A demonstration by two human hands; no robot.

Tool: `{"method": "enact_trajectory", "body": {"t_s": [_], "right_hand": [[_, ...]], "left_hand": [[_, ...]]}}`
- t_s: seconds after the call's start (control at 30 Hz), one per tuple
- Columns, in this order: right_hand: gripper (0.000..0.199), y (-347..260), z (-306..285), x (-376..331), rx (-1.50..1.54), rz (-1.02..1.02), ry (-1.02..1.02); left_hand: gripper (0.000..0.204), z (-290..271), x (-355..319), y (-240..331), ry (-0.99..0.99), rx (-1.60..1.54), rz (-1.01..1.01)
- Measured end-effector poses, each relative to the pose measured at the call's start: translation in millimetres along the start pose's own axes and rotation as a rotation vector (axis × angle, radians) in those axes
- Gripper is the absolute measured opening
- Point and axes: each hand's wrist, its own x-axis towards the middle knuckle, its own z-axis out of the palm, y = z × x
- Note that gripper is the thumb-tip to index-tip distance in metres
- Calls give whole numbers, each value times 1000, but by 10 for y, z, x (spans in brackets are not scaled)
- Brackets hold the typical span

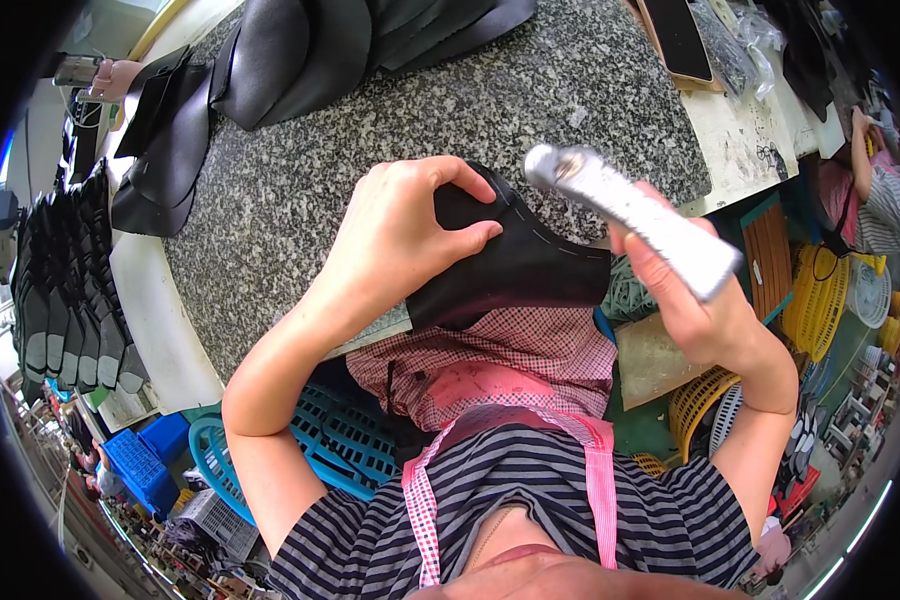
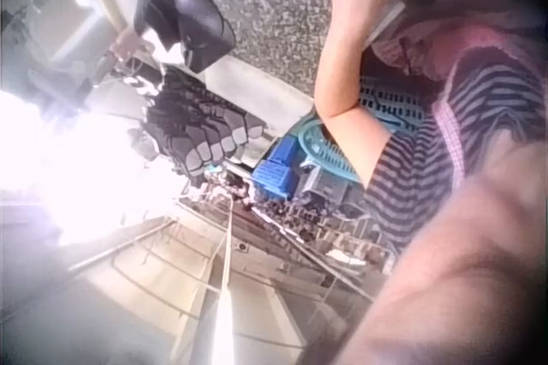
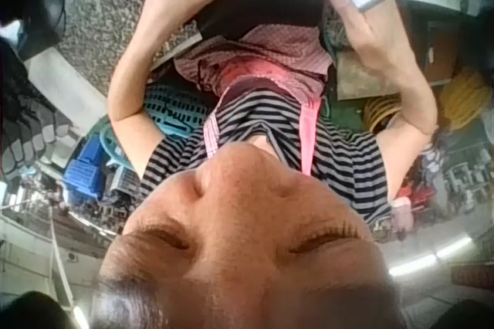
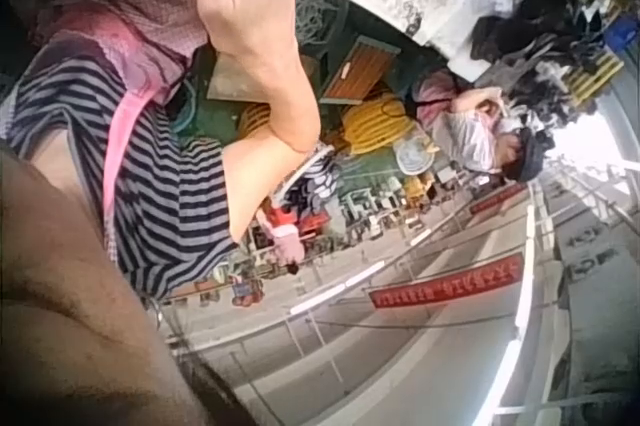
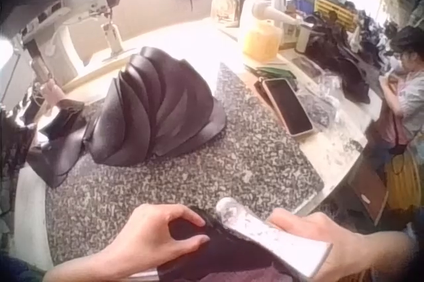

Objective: Hammering leather shoe components on a workbench to flatten or join them.

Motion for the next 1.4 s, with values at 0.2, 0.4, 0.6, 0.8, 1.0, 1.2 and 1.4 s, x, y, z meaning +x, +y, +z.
{"method": "enact_trajectory", "body": {"t_s": [0.2,0.4,0.6,0.8,1.0,1.2,1.4], "right_hand": [[20,93,115,34,-108,122,-97],[14,58,203,14,-29,182,-45],[14,-24,158,61,78,150,71],[19,68,273,78,-47,106,-111],[22,-28,157,123,-62,152,-153],[12,57,321,75,-137,20,-157],[13,-86,334,107,-121,-98,-18]], "left_hand": [[24,1,28,24,-13,47,28],[25,-13,19,38,-8,88,33],[23,-6,-16,16,-4,89,18],[26,22,-277,16,158,140,106],[22,119,-422,-22,221,24,29],[21,105,-400,-13,183,-7,80],[21,102,-437,-39,188,17,75]]}}
